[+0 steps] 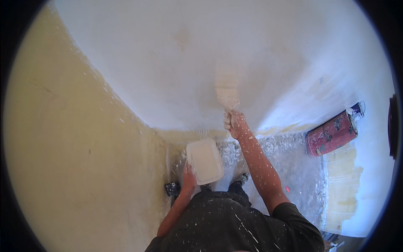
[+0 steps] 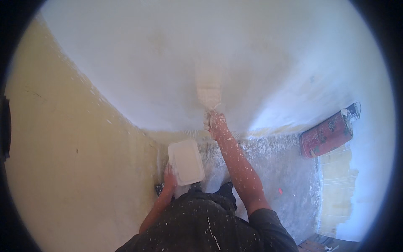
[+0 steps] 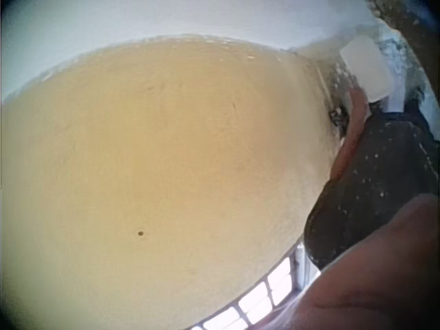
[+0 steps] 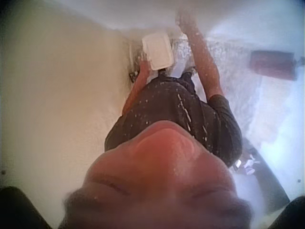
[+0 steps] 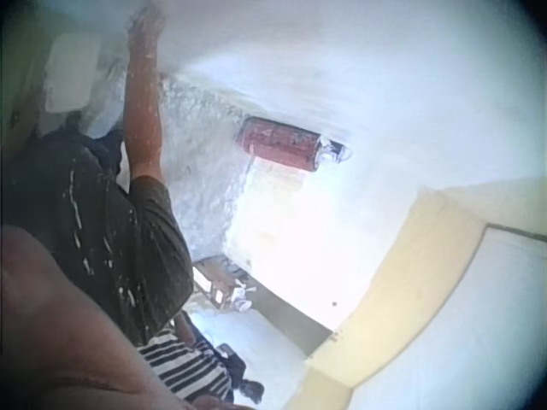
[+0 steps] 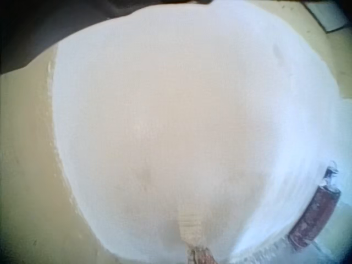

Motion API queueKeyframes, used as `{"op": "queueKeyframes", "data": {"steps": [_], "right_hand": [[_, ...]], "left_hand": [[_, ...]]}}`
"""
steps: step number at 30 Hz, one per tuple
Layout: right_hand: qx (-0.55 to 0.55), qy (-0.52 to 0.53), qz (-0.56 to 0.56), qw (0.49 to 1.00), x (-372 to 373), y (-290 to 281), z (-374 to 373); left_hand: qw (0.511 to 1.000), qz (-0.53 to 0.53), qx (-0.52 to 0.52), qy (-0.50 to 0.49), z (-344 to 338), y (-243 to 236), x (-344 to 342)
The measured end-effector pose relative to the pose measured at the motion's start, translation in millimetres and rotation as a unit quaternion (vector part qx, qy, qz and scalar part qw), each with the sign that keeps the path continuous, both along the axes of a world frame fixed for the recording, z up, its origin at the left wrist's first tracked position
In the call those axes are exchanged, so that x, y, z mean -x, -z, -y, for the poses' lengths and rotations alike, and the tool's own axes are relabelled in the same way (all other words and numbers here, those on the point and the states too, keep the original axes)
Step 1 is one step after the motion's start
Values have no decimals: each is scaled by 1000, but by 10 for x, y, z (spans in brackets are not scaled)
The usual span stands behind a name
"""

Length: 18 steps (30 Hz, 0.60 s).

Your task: The person applies a layer of plaster to a wall using a brush.

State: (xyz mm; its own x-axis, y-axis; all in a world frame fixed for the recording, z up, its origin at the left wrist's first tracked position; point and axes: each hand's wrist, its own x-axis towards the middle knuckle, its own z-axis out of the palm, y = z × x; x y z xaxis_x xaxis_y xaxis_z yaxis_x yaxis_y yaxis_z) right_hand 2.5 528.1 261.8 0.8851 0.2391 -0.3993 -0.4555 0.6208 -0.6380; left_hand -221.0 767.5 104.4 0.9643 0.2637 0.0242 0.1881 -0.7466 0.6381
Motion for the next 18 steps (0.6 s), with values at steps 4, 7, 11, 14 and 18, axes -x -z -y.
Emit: {"op": "queueKeyframes", "data": {"steps": [4, 7, 11, 14, 18], "right_hand": [[-131, -18, 86, 987, -221, -185, 205], [-407, -66, 144, 900, -439, -814, 435], [-299, -35, 222, 928, -282, -1844, 541], [-179, -15, 276, 944, 5, -2208, 592], [-95, 61, 295, 949, 73, -1884, 488]], "left_hand": [[996, -10, -88, 11, 117, -267, -5], [926, 20, 361, -104, 319, -462, 11], [946, -29, 306, -108, 159, -446, 11], [1000, -8, -10, -1, 46, -318, 24], [964, -88, 237, -80, 2, -438, 51]]}}
